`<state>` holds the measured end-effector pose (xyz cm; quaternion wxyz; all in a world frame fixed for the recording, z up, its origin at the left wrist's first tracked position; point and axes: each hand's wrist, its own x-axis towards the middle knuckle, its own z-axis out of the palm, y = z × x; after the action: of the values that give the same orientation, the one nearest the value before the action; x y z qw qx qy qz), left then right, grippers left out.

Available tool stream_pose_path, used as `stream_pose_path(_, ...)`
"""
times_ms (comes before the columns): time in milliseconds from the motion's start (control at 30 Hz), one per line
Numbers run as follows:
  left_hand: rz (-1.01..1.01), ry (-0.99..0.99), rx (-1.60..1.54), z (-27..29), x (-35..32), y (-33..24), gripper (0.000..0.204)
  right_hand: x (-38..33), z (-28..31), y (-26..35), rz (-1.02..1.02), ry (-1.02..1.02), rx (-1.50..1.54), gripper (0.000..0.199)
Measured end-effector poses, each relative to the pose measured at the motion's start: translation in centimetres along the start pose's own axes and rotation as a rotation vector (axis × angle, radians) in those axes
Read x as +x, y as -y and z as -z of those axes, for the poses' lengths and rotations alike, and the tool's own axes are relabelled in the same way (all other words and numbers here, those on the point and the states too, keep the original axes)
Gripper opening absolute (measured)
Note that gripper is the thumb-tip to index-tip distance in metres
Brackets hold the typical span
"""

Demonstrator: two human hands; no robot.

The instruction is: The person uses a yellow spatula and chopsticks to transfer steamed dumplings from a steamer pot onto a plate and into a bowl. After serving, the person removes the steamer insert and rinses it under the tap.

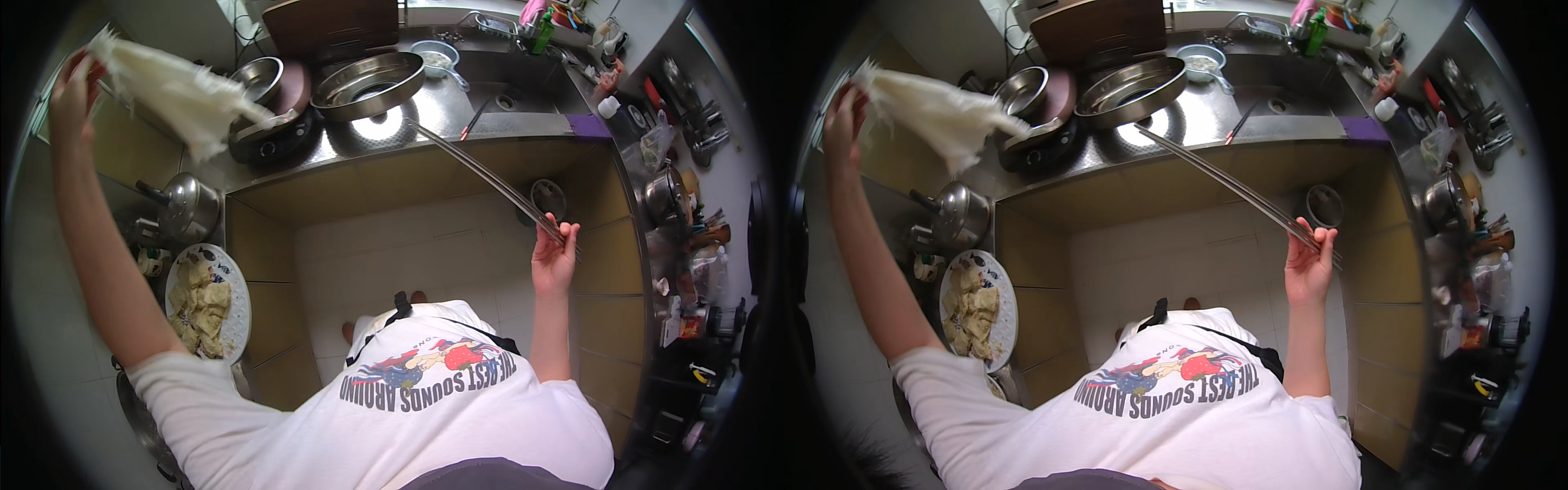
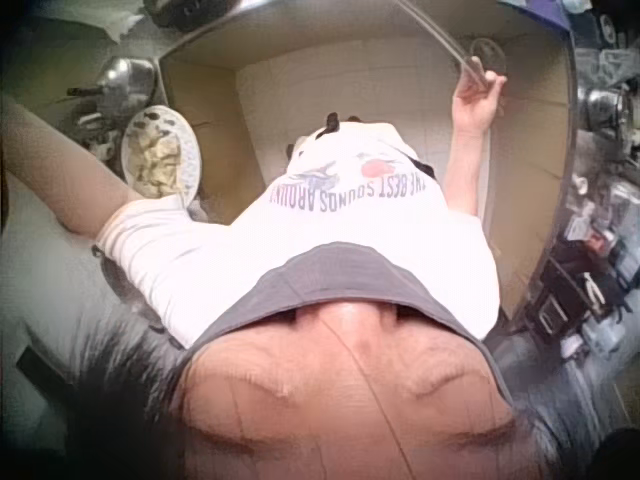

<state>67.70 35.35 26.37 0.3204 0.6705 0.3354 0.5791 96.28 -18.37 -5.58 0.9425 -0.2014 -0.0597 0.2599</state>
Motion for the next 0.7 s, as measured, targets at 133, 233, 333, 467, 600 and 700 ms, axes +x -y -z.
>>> stream_pose_path(133,-0.038,0.188,-0.095,-18.7,2.9,0.9,0.016,0.2,3.5,5.9,0.137,-0.135,-0.024,0.030)
stream_pose_path(233,0.133,0.197,-0.212,-33.6,-1.2,-2.1,0.008,-0.7,5.8,8.9,0.241,-0.235,-0.023,0.030)
stream_pose_path(333,0.052,0.239,-0.237,-44.0,2.5,4.0,0.010,0.0,8.3,9.6,0.313,-0.288,-0.004,0.029)
stream_pose_path(467,0.076,0.250,-0.185,-57.4,2.9,11.3,0.009,3.0,10.3,11.4,0.398,-0.347,-0.045,0.030)
stream_pose_path(600,0.214,0.291,-0.121,-65.3,-1.4,13.3,0.008,7.6,10.9,13.7,0.424,-0.459,-0.120,0.029)
stream_pose_path(700,0.086,0.463,-0.119,-67.5,-1.4,14.8,0.021,12.1,11.5,15.7,0.382,-0.401,-0.159,0.029)
